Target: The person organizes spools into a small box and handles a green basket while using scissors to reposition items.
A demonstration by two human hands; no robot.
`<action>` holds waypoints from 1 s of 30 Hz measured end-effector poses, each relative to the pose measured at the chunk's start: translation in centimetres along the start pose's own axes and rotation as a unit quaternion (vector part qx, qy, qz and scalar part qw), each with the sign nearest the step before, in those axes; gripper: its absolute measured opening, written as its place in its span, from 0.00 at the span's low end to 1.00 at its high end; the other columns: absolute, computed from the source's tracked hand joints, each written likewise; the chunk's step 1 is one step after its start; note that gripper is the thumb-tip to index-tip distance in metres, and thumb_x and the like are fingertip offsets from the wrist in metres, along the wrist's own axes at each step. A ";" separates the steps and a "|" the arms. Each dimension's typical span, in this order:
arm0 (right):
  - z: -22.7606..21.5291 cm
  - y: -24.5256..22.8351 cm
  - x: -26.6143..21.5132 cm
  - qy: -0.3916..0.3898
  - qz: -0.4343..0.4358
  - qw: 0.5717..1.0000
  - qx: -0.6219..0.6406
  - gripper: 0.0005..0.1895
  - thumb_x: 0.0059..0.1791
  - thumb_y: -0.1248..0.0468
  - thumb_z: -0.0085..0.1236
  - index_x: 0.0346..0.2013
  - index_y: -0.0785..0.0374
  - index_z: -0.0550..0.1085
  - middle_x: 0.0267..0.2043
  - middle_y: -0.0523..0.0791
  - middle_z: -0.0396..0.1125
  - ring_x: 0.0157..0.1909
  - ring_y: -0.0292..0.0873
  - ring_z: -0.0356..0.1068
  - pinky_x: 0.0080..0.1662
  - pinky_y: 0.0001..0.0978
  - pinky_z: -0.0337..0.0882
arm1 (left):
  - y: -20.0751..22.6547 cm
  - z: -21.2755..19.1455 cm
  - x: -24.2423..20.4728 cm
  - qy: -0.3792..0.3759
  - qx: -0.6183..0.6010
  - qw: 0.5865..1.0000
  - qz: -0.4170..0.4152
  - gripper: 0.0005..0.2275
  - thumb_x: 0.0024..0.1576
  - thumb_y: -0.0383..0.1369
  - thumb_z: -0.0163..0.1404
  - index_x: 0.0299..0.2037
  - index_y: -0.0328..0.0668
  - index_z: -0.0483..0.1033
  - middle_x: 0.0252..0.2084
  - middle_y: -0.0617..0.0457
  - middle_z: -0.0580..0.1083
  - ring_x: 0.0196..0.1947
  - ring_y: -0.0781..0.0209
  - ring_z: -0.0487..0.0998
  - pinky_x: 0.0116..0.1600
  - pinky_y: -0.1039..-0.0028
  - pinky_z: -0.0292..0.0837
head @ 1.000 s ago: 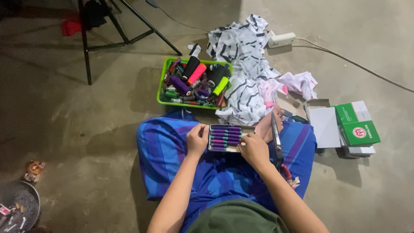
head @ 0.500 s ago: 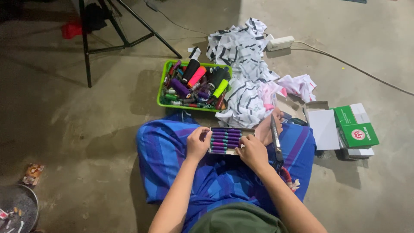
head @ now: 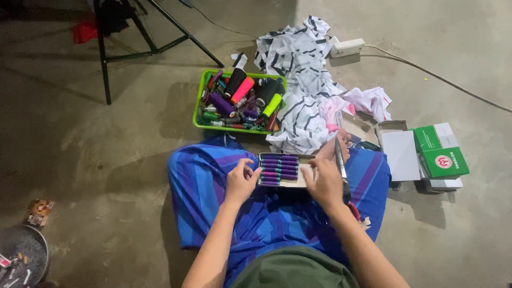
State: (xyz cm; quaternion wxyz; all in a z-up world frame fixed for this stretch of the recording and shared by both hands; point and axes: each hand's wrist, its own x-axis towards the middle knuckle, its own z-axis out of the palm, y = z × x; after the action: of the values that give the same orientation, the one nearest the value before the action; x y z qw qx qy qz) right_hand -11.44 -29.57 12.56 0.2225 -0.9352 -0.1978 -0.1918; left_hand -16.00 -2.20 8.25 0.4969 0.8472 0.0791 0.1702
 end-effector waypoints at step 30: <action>-0.5 -1.1 -1.4 -0.048 0.198 0.970 0.134 0.22 0.45 0.50 0.68 0.49 0.54 0.78 0.38 0.53 0.73 0.46 0.58 0.75 0.47 0.49 0.75 | 5.4 -3.2 0.4 0.088 0.055 0.994 0.043 0.08 0.54 0.39 0.62 0.41 0.52 0.82 0.25 0.55 0.75 0.30 0.52 0.80 0.39 0.66 0.76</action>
State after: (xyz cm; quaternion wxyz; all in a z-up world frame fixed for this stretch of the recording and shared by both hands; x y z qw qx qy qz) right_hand -13.24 -29.25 12.73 0.3696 -0.9255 -0.0433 -0.0706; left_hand -16.99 -2.10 14.47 0.4330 0.8578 0.0952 0.2602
